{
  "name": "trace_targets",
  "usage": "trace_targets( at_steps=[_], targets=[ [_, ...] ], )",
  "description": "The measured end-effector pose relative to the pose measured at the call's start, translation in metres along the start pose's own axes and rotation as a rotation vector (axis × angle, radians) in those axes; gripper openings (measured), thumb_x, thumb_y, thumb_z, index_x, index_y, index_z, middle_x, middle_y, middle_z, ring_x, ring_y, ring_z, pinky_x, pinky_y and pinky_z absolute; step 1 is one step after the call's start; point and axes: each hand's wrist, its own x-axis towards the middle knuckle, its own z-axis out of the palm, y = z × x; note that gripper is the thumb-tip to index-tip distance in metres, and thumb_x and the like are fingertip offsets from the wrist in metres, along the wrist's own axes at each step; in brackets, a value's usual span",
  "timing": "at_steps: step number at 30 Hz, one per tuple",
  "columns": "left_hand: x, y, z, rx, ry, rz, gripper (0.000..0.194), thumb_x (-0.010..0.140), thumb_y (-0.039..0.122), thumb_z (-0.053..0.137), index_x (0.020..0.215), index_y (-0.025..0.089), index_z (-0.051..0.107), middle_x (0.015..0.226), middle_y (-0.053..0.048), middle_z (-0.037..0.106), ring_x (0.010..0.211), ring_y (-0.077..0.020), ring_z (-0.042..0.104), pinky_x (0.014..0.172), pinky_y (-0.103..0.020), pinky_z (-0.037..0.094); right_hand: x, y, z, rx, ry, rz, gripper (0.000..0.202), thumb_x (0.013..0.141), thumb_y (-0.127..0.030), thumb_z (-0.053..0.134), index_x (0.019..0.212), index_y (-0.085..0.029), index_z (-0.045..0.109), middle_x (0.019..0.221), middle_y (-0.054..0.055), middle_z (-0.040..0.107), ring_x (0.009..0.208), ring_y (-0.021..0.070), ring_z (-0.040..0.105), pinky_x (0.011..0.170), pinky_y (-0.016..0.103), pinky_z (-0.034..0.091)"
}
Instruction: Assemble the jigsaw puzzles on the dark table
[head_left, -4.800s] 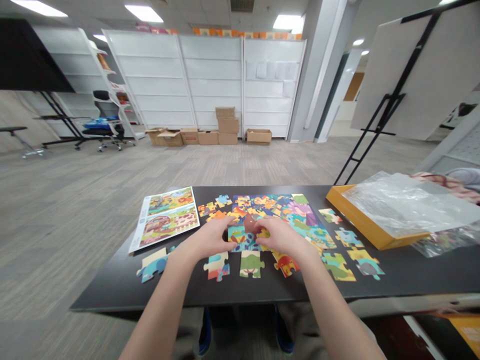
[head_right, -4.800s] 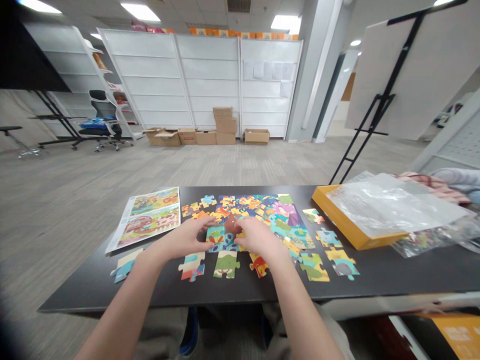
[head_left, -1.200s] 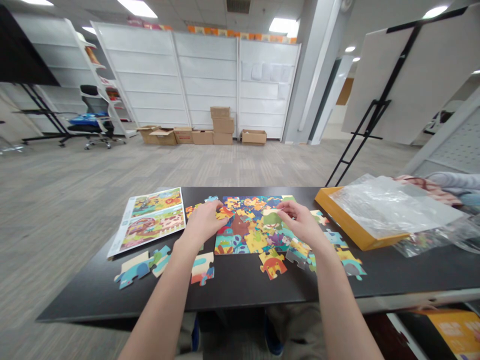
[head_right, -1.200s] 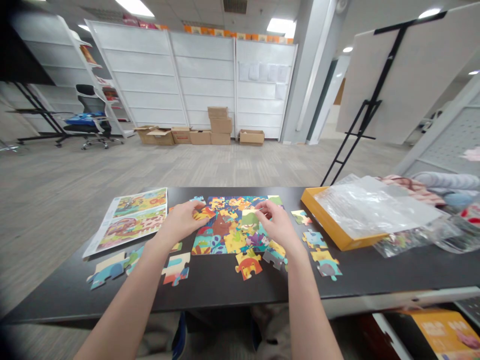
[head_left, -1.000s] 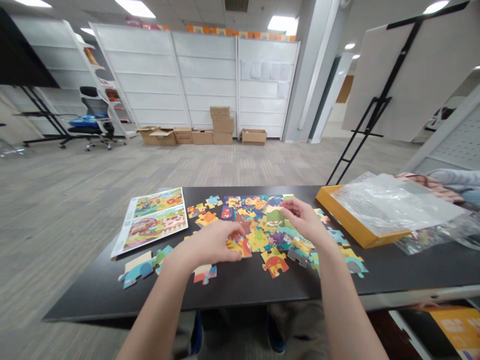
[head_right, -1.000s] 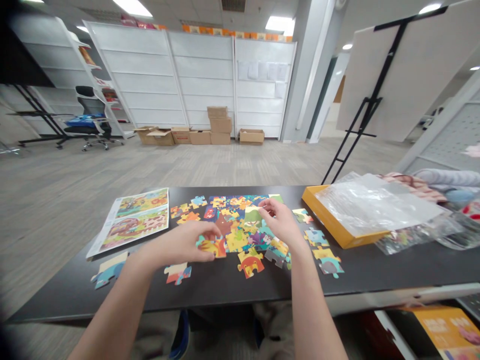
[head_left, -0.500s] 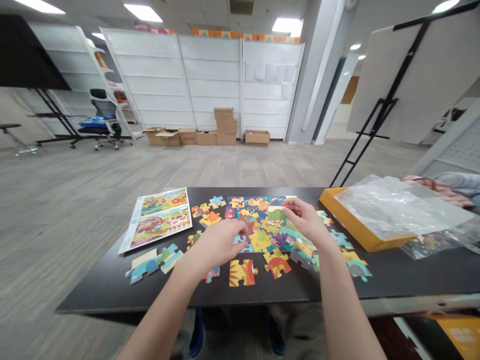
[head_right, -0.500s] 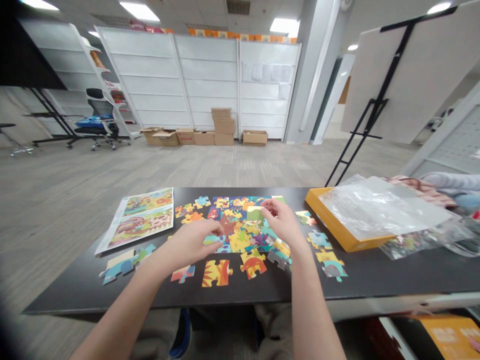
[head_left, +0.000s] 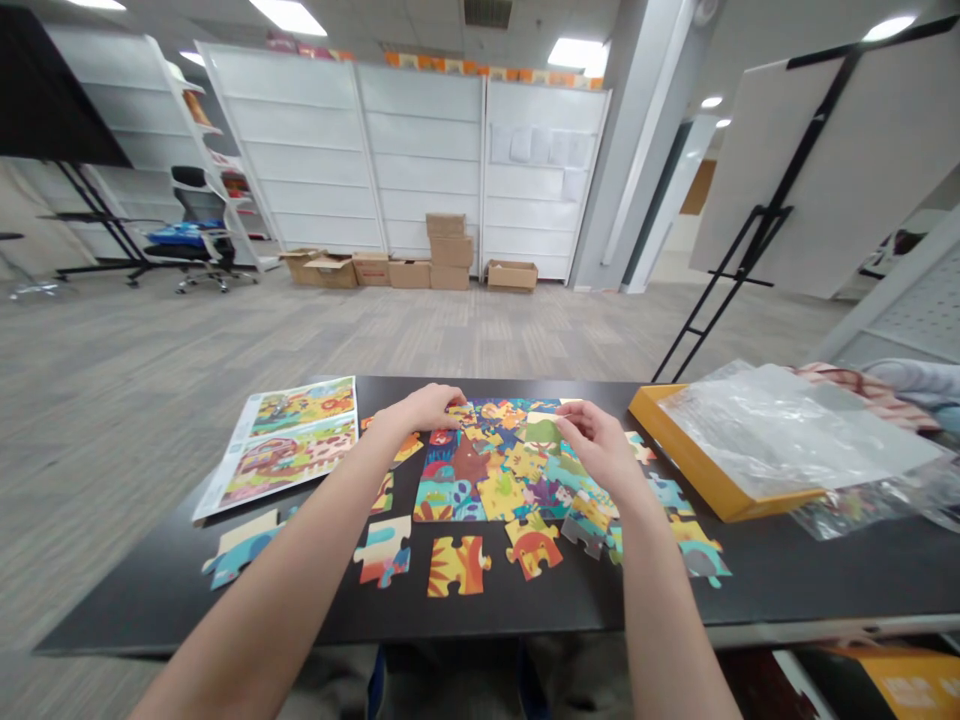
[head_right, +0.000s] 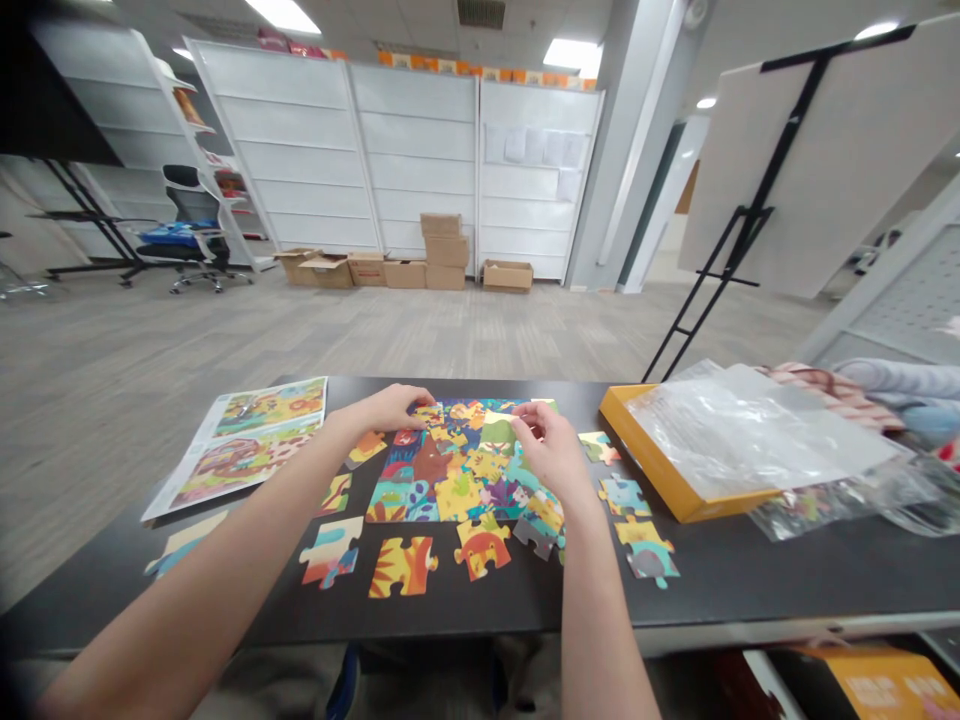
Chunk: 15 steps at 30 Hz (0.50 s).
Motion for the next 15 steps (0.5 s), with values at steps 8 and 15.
trace_targets(
  at_steps=[8, 15],
  targets=[
    [-0.033, -0.025, -0.028, 0.034, 0.109, -0.140, 0.052, 0.074, 0.044, 0.067, 0.120, 0.021, 0.068, 0.115, -0.008, 0.075, 0.104, -0.0250, 0.070, 0.092, -0.031, 0.052, 0.002, 0.005, 0.003, -0.028, 0.007, -0.015, 0.029, 0.083, -0.047, 0.061, 0.095, -0.020, 0.062, 0.081, 0.006, 0.070, 0.070, 0.0192, 0.063, 0.062, 0.031, 0.048],
    [-0.107, -0.097, -0.056, 0.221, 0.145, -0.448, 0.046, 0.078, 0.037, 0.065, 0.119, 0.016, 0.067, 0.115, -0.012, 0.074, 0.106, -0.0322, 0.068, 0.091, -0.037, 0.052, 0.005, 0.010, 0.007, -0.014, 0.006, -0.026, 0.026, 0.084, -0.044, 0.061, 0.096, -0.021, 0.063, 0.086, 0.007, 0.071, 0.078, 0.0218, 0.066, 0.066, 0.033, 0.050]
  ],
)
